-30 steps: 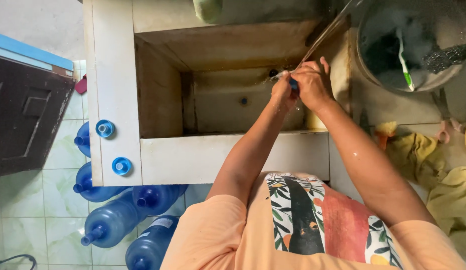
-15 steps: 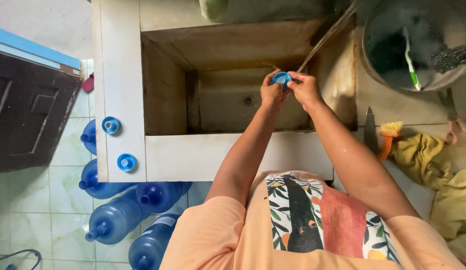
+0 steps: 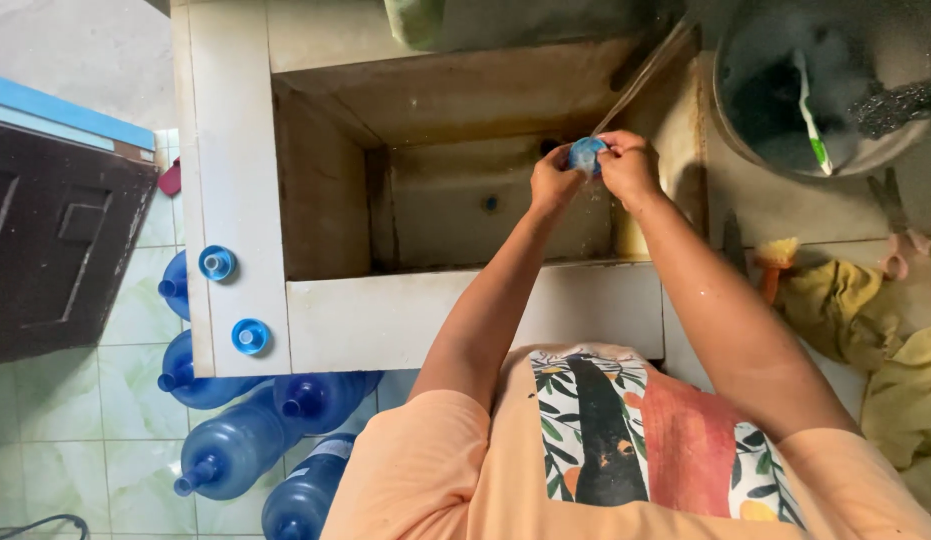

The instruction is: The recorder is using a toothbrush to scrub and clean blue plastic water bottle caps under running water in a sink.

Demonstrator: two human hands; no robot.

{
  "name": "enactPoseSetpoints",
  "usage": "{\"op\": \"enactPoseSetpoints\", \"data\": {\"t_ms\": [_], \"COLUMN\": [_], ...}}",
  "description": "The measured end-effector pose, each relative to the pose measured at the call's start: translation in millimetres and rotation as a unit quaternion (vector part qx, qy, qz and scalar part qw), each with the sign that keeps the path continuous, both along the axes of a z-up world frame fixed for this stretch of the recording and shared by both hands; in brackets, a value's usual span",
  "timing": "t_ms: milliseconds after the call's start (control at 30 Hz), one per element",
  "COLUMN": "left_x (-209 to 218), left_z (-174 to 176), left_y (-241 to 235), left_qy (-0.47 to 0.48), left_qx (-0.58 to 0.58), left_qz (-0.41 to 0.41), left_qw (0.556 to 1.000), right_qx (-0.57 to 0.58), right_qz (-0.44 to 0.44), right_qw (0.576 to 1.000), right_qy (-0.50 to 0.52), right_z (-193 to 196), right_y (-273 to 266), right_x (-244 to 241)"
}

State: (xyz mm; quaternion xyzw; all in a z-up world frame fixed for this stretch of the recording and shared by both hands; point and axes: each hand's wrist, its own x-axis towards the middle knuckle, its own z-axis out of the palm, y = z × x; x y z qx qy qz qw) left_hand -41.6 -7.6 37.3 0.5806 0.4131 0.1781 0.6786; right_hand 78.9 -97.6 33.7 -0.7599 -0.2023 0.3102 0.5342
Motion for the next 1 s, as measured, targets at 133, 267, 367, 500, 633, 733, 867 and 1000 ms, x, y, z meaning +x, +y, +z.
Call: {"op": "enactPoseSetpoints", "data": {"t_ms": [133,267,367,500,633,733,867,1000], "left_x": [14,23,19,20,22,31,33,12], "left_z": [-56,-66,-73,-60,-38,-63,-62,-3], "left_y": [-11,-5,7,14,7,2,-4,-2], "left_qy": [-0.155,-0.138,-0.177,-0.227,-0.223,-0.165,-0.087,0.032], "left_qx": [-0.311,-0.465,-0.513,-0.527,-0.53,-0.477,-0.378,-0.04], "left_qz": [0.03,0.113,0.106,0.104,0.124,0.059,0.089,0.121], "left_qw": [0.937,0.867,0.833,0.813,0.809,0.861,0.917,0.991], "right_qx": [-0.004,-0.036,-0.058,0.026,0.02,-0.006,0.017,0.193], "right_qz": [0.018,0.107,0.181,0.093,0.058,0.054,0.026,0.094], "right_qw": [0.999,0.95,0.901,0.938,0.958,0.955,0.976,0.977], "right_qy": [-0.029,-0.293,-0.39,-0.334,-0.281,-0.292,-0.215,-0.013], "right_z": [3,84,114,117,105,106,62,-35], "right_y": [-7,2,3,3,-6,-12,-12,-5], "right_x": [8,-31,-51,-54,-49,-48,-42,-27]}}
